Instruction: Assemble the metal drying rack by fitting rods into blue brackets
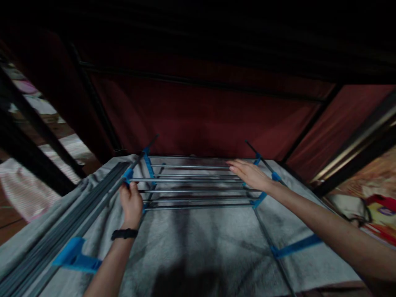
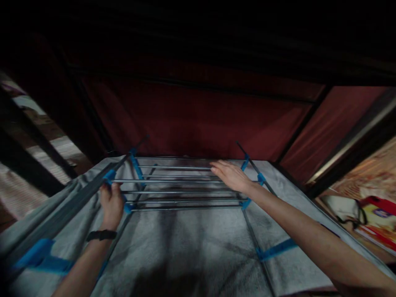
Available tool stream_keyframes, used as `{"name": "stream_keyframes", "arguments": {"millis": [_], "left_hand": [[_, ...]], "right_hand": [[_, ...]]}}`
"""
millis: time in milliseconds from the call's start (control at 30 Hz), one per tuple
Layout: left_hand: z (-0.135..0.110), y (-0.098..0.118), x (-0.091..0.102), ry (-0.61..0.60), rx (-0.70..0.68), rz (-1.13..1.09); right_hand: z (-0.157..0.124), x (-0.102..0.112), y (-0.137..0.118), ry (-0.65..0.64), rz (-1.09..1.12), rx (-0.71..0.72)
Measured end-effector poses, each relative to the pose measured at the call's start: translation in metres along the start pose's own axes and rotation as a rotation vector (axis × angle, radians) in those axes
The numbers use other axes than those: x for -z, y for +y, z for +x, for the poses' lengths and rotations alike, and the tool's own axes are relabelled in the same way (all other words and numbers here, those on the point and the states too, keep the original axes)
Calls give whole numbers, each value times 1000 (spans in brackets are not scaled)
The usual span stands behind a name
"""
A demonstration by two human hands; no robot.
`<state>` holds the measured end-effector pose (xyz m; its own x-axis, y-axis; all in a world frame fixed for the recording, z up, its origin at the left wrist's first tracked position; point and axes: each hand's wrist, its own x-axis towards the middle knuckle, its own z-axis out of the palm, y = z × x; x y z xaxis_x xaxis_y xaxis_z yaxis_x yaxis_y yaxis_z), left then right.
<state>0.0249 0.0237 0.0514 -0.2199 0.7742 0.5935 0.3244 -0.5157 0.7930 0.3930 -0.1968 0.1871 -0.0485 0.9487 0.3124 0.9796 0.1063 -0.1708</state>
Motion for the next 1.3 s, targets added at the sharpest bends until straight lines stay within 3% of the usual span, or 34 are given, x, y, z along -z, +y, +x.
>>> {"name": "stream_keyframes", "arguments": {"millis": [133,233,333,400,533,867,1300], "left_hand": [[-1,13,2,6,-16,-82],[-1,19,3,39,-62,-73],[2,15,0,45,-91,-5],[4,8,-2,64,-20,73],[2,4,-4,75,81,141],[-4,29,-2,87,86,170],[-1,21,-8,106,101,197]], "right_hand": [[-37,34,63,269,122,-319],[-72,36,102,454,307,-650],[-96,25,116,449,608,-929],[-103,17,112,393,789,-1017],[-100,9,99,349,973,-1116],[-95,7,98,363,877,-1133],[-94,10,85,351,877,-1132]]}}
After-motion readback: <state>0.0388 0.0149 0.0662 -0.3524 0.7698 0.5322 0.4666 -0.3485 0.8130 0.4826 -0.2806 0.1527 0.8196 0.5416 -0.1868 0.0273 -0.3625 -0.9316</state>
